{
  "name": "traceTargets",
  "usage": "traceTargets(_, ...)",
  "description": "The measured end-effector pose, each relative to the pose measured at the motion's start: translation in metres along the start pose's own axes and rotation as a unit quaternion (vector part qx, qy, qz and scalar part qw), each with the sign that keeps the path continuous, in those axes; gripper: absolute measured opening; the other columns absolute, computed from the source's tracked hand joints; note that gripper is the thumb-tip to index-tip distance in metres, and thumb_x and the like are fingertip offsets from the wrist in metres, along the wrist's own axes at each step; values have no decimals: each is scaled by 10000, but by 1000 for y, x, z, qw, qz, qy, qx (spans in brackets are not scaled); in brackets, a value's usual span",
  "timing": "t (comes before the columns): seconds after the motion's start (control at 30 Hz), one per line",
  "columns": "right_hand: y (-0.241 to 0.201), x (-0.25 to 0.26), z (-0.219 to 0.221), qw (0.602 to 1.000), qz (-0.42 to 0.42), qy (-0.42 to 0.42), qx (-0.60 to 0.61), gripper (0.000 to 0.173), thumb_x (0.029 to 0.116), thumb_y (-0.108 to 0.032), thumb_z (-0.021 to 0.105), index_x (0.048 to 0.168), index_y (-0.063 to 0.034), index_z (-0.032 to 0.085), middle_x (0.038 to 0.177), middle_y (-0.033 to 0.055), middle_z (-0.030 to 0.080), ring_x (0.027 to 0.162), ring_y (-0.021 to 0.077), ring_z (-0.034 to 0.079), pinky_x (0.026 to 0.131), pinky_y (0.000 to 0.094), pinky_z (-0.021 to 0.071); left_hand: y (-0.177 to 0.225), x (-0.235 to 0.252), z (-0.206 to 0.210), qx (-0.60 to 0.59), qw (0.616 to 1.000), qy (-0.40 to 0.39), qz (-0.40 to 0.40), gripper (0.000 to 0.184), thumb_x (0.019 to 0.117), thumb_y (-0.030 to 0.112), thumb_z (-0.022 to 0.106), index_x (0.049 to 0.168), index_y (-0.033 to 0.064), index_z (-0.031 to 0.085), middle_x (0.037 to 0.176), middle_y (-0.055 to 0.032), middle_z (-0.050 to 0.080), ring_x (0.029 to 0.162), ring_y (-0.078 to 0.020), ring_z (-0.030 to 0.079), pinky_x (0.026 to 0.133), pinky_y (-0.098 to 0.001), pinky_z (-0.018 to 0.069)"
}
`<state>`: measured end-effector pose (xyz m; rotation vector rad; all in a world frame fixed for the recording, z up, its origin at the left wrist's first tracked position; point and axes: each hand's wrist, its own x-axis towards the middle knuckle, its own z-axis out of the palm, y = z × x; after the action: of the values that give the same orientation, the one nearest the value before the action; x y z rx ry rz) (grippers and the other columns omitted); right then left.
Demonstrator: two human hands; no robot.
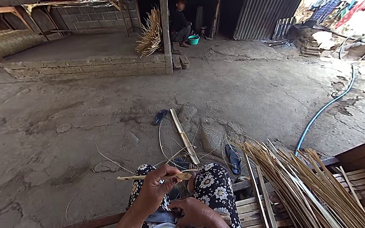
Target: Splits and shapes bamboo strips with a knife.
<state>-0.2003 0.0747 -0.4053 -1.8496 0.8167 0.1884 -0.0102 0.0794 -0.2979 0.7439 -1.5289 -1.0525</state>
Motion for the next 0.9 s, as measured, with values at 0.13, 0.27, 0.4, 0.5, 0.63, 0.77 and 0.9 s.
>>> traceTargets(0.13,0,1,0,1000,1,-2,-3,613,929,-290,758,1489,-149,551,1181,211,695,1054,370,673,966,605,498,-1,1,-2,-2,1000,-2,8,239,1012,332,630,1086,127,728,989,12,728,932,-71,701,856,-241,593)
traceTargets(0.27,-4,-1,-1,1000,9,2,-8,655,931,-280,755,1529,-190,502,1165,209,693,1034,379,673,946,617,501,2,3,-3,-13,1000,11,1,235,1004,333,638,1083,131,727,983,11,734,910,-74,710,843,-242,602)
traceTargets(0.4,-3,-1,0,1000,9,4,-9,659,928,-287,756,1528,-189,503,1156,210,695,1029,378,674,947,611,503,4,3,-2,-21,1000,15,-4,245,998,306,652,1138,122,732,1018,-5,738,898,-84,712,828,-242,605)
traceTargets(0.5,-5,-2,-1,1000,13,3,-2,638,935,-277,746,1520,-177,512,1170,214,694,1038,379,676,954,611,501,5,4,-1,-26,1000,14,-8,244,994,283,661,1165,123,729,1041,-5,736,908,-86,715,832,-249,611)
traceTargets(0.63,-5,-1,-2,1000,22,-3,-2,639,942,-277,738,1529,-185,504,1187,217,688,1058,377,671,968,603,496,5,4,-1,-27,1000,12,-10,232,996,299,656,1114,118,740,1008,4,742,905,-76,714,841,-237,603)
traceTargets(0.77,-4,0,-1,1000,20,-3,0,625,935,-274,743,1512,-173,524,1186,220,688,1051,375,673,963,601,501,5,4,-1,-20,1000,7,-4,229,1002,303,646,1106,122,739,997,13,742,897,-68,714,839,-235,605)
traceTargets(0.9,-5,-2,-1,1000,17,-3,8,610,940,-269,740,1504,-160,534,1196,216,685,1063,374,668,968,600,496,3,3,-1,-21,1000,2,-2,223,1002,307,645,1101,130,737,988,20,739,895,-61,711,839,-230,602)
